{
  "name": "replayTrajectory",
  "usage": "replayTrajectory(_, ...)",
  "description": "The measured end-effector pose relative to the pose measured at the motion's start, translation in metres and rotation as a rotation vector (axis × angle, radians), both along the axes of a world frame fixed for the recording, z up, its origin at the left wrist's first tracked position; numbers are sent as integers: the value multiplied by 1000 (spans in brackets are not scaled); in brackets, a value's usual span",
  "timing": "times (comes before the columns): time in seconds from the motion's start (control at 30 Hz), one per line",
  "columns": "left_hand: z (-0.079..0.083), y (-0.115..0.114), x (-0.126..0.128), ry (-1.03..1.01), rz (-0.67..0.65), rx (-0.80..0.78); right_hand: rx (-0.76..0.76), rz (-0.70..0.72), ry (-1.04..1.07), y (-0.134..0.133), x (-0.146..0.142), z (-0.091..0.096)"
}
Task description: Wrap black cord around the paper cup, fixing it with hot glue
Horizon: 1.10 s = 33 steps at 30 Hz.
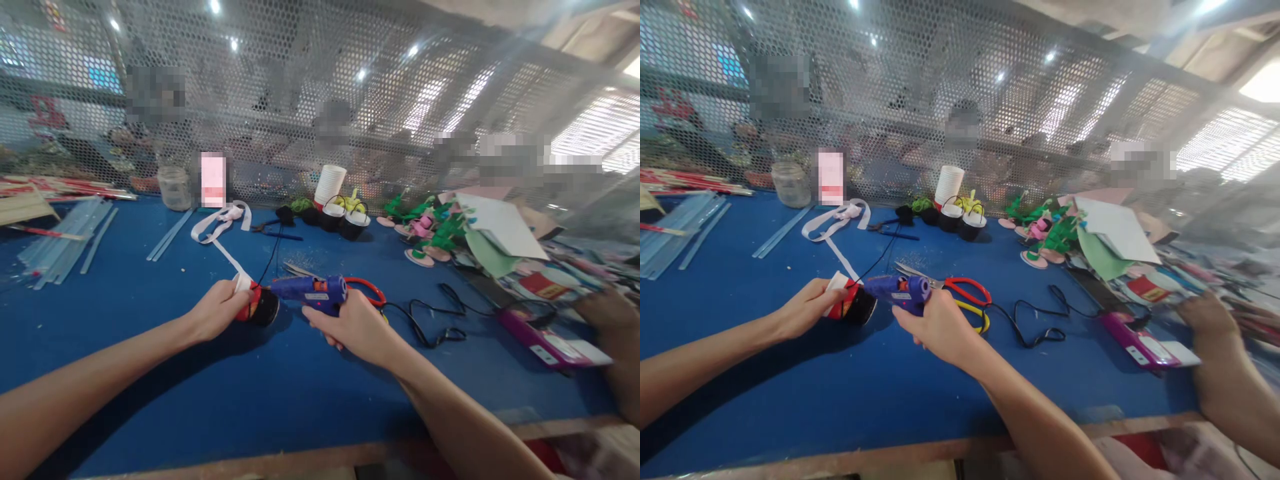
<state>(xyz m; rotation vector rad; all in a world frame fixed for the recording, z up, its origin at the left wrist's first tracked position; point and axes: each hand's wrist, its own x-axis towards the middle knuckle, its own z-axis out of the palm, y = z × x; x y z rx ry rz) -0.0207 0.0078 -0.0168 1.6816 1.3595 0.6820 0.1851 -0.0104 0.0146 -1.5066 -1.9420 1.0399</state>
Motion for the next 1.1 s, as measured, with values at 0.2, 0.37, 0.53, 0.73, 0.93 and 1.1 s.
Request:
replayTrajectory(0.2,-1,4,1,-95,38,-59,58,24,40,-9,-1,0)
replayTrajectory(0.37,-2,5,1,-182,71,-110,154,58,9,-13,-2,-3)
replayTrajectory(0.53,-1,4,2,-217,116,-124,234,86,-38,-14,-3,-6)
replayTrajectory(0.73,2,3,4,-230,146,-130,261,144,-23,-16,-4,-8)
replayTrajectory(0.93,2,3,4,-243,143,-148,84,96,8,-12,-3,-3)
replayTrajectory(1.1,2,4,3,-207,187,-88,-69,84,244,6,11,3)
